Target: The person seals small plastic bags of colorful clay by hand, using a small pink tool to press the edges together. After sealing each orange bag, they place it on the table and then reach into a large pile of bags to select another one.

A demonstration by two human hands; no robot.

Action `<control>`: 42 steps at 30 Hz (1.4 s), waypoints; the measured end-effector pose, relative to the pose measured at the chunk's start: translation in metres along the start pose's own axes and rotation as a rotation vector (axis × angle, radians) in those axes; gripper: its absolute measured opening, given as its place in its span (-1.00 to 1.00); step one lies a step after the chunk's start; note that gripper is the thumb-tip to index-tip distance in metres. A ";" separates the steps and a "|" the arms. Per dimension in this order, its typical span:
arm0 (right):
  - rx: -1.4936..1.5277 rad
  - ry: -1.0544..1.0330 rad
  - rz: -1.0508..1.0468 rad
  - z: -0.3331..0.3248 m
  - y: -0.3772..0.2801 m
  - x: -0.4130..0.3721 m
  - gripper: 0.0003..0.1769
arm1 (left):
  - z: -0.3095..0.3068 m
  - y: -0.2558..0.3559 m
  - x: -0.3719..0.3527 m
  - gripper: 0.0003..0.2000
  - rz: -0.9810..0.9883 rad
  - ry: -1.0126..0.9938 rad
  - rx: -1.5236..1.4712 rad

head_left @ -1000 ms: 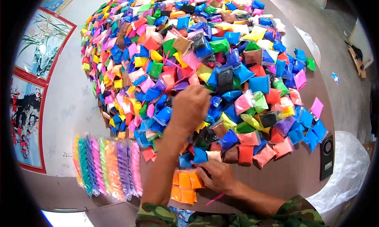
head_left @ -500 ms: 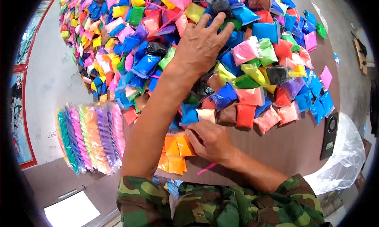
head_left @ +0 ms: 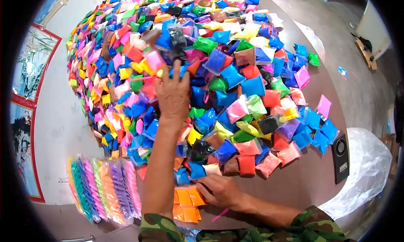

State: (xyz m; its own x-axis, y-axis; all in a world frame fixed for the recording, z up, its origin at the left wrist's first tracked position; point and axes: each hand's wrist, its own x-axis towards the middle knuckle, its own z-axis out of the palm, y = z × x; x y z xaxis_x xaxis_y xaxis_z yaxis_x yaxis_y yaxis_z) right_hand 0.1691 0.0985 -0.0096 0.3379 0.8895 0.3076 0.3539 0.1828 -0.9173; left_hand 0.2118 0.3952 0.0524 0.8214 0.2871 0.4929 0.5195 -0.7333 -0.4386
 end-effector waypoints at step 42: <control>0.028 0.001 0.011 0.006 0.000 -0.001 -0.82 | -0.015 0.006 0.005 -0.76 0.004 -0.044 -0.363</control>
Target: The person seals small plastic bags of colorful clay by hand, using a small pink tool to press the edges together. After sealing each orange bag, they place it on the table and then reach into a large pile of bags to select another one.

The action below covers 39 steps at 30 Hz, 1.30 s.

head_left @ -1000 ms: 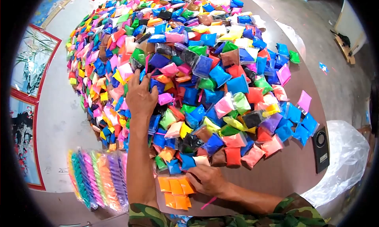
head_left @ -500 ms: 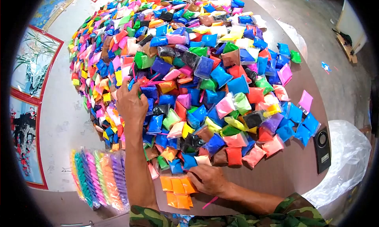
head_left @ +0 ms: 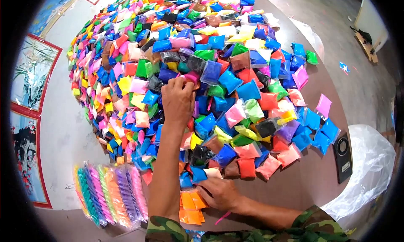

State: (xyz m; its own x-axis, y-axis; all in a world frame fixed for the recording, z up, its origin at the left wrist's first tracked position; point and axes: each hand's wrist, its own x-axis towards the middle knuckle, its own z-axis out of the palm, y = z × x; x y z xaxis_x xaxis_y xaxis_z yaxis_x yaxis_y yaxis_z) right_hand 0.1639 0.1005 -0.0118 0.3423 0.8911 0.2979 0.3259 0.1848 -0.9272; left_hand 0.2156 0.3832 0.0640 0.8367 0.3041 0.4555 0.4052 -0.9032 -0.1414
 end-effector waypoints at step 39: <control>0.224 -0.477 0.036 -0.024 -0.080 -0.086 -0.69 | -0.235 0.186 -0.335 -0.80 -1.091 0.011 -1.097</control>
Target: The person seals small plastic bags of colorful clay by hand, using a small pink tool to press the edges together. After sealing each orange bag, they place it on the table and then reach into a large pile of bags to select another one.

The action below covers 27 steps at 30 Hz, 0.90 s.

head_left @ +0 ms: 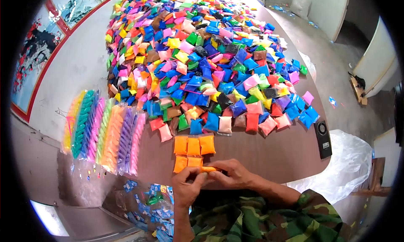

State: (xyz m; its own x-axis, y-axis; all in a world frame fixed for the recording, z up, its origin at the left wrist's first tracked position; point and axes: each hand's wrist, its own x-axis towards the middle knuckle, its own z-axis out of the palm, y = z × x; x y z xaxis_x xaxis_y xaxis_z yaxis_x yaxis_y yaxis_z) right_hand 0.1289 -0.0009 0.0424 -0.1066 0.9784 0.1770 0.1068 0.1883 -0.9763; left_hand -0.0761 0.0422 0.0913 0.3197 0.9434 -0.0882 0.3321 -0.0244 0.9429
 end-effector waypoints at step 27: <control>0.304 0.015 0.538 0.046 -0.014 -0.085 -0.58 | 0.022 -0.075 -0.083 -0.76 0.002 -0.015 -0.134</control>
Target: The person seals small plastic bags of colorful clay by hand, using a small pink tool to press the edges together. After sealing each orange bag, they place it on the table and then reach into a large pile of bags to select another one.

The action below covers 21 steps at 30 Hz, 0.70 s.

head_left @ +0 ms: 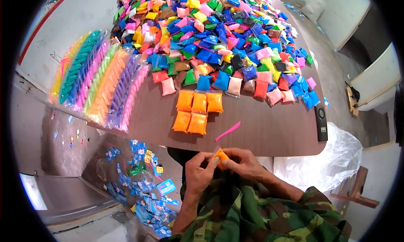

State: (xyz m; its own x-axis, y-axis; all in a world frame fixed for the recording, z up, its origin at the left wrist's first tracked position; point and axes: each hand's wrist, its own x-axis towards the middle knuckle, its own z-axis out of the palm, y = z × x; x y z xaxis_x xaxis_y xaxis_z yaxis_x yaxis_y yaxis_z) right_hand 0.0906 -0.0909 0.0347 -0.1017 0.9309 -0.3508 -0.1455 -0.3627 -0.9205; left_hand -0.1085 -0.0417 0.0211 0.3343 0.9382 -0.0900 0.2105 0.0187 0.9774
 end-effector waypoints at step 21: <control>0.140 0.009 -0.119 0.005 0.028 -0.003 -0.63 | 0.006 -0.016 -0.020 -0.83 -0.012 -0.018 -0.029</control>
State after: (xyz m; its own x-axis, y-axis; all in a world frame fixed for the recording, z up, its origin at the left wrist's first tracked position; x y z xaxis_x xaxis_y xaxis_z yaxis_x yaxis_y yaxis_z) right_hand 0.0820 -0.1038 0.0108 -0.0673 0.9678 -0.2426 -0.2914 -0.2516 -0.9229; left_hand -0.1126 -0.0629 0.0065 0.3481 0.9316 -0.1050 0.1876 0.0405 0.9814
